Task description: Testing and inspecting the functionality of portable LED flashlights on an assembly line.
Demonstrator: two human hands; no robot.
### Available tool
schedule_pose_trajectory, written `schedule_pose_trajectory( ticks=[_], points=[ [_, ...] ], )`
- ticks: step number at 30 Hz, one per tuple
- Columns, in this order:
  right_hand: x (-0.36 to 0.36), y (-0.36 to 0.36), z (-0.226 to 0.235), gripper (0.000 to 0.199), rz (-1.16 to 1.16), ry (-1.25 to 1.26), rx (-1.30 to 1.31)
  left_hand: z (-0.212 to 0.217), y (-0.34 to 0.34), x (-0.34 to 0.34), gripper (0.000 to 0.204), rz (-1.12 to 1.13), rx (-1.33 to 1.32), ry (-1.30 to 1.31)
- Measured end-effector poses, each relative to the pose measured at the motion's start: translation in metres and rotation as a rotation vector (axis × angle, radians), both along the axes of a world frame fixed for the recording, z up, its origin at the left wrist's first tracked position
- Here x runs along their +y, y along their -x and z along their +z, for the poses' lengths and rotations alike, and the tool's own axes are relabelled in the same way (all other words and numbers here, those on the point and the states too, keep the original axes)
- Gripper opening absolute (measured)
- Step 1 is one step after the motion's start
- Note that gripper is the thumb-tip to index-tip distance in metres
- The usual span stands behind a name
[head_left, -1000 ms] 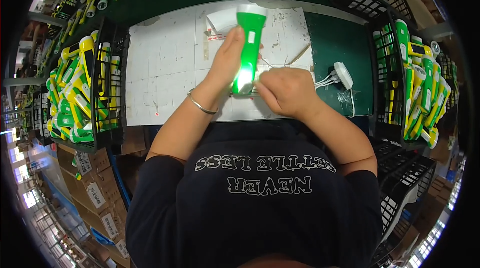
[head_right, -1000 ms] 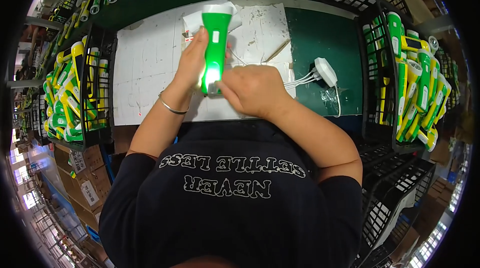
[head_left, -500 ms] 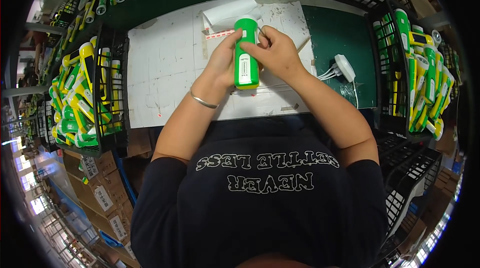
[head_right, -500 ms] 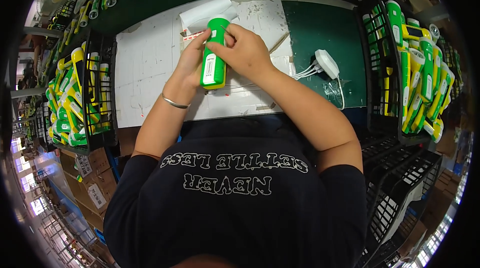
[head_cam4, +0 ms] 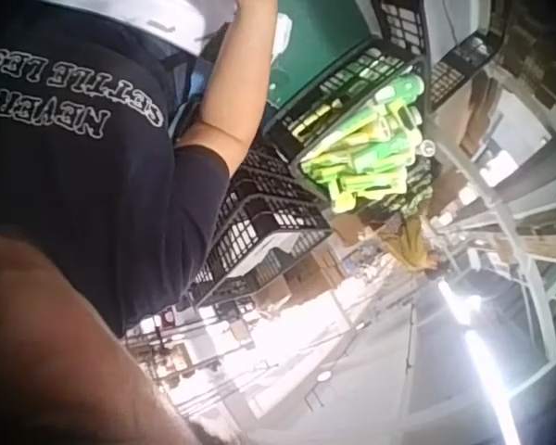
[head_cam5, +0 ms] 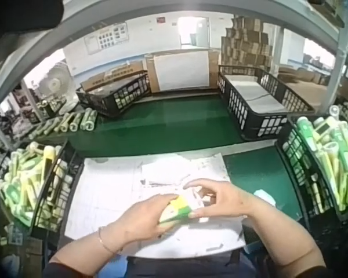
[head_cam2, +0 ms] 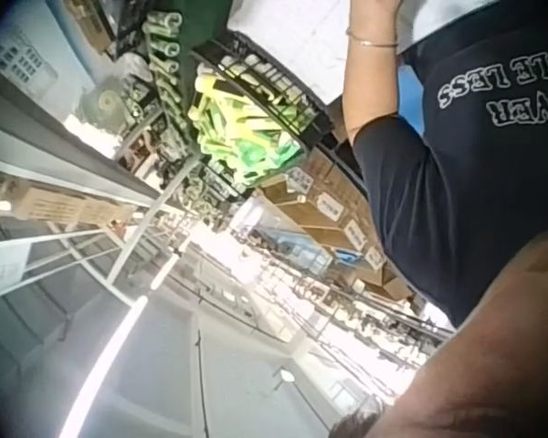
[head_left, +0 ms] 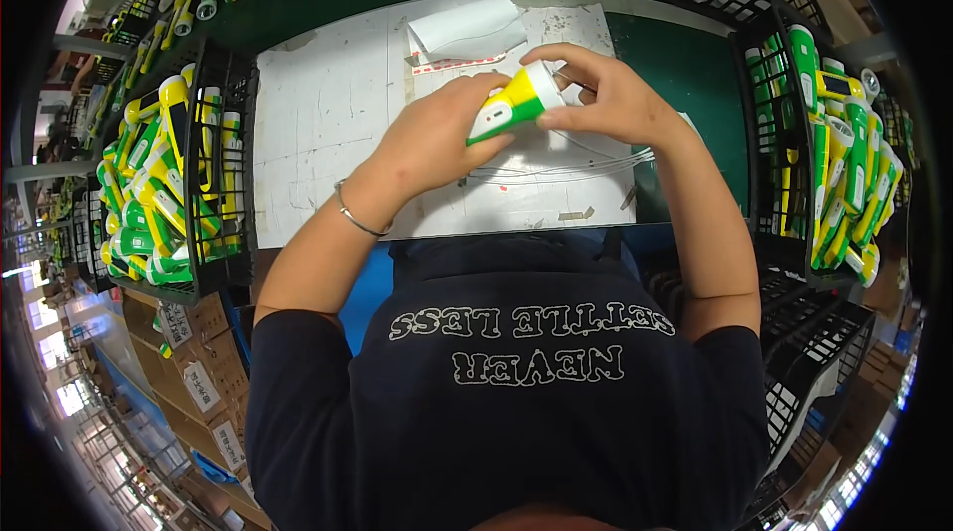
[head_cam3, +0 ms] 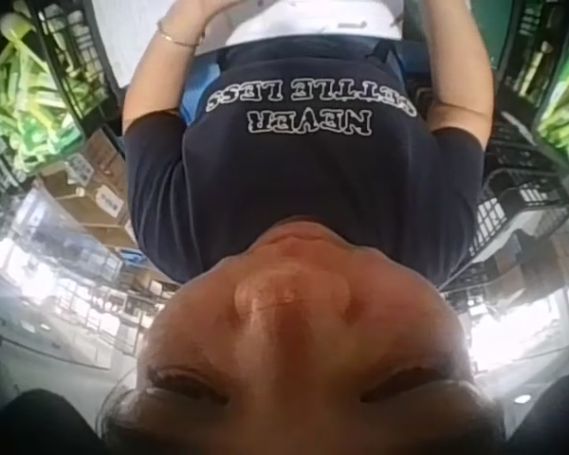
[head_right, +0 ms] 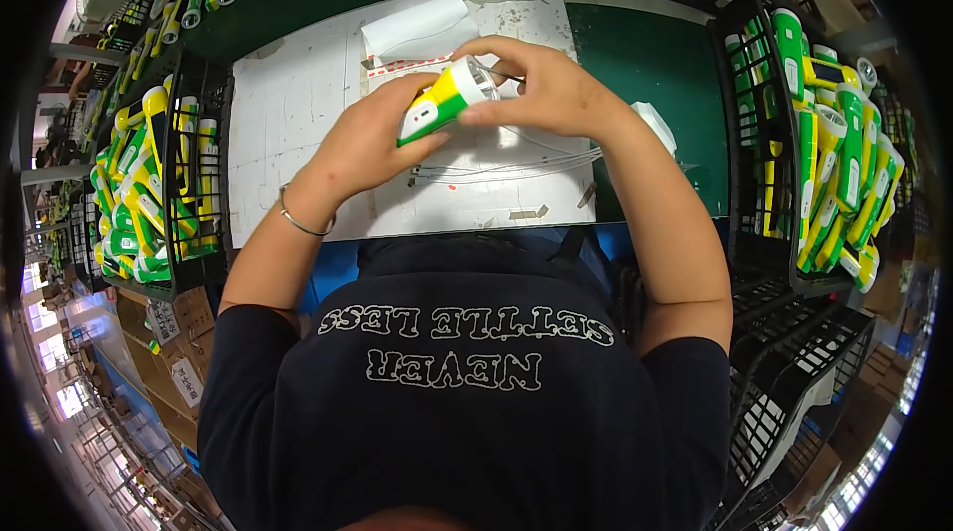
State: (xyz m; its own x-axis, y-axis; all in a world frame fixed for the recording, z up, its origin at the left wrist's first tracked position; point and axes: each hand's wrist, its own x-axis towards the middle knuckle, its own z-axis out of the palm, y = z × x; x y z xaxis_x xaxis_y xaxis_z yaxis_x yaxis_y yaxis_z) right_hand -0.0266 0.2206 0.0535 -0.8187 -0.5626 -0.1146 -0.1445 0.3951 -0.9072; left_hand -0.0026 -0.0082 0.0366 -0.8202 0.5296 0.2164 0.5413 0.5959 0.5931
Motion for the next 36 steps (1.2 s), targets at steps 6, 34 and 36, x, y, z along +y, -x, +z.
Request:
schedule_pose_trajectory(
  ticks=[6,34,36],
  points=[
    [0.014,-0.007,-0.007,0.062,-0.096,0.164,-0.042,0.024,-0.004,-0.053,0.037,0.066,-0.143,0.372],
    [-0.038,-0.003,-0.048,0.02,-0.283,0.304,-0.19,-0.03,-0.001,-0.001,0.063,0.308,-0.479,-0.269],
    [-0.034,-0.004,-0.048,0.02,-0.308,0.267,-0.169,-0.033,-0.001,0.003,0.062,0.312,-0.335,-0.209]
  ],
)
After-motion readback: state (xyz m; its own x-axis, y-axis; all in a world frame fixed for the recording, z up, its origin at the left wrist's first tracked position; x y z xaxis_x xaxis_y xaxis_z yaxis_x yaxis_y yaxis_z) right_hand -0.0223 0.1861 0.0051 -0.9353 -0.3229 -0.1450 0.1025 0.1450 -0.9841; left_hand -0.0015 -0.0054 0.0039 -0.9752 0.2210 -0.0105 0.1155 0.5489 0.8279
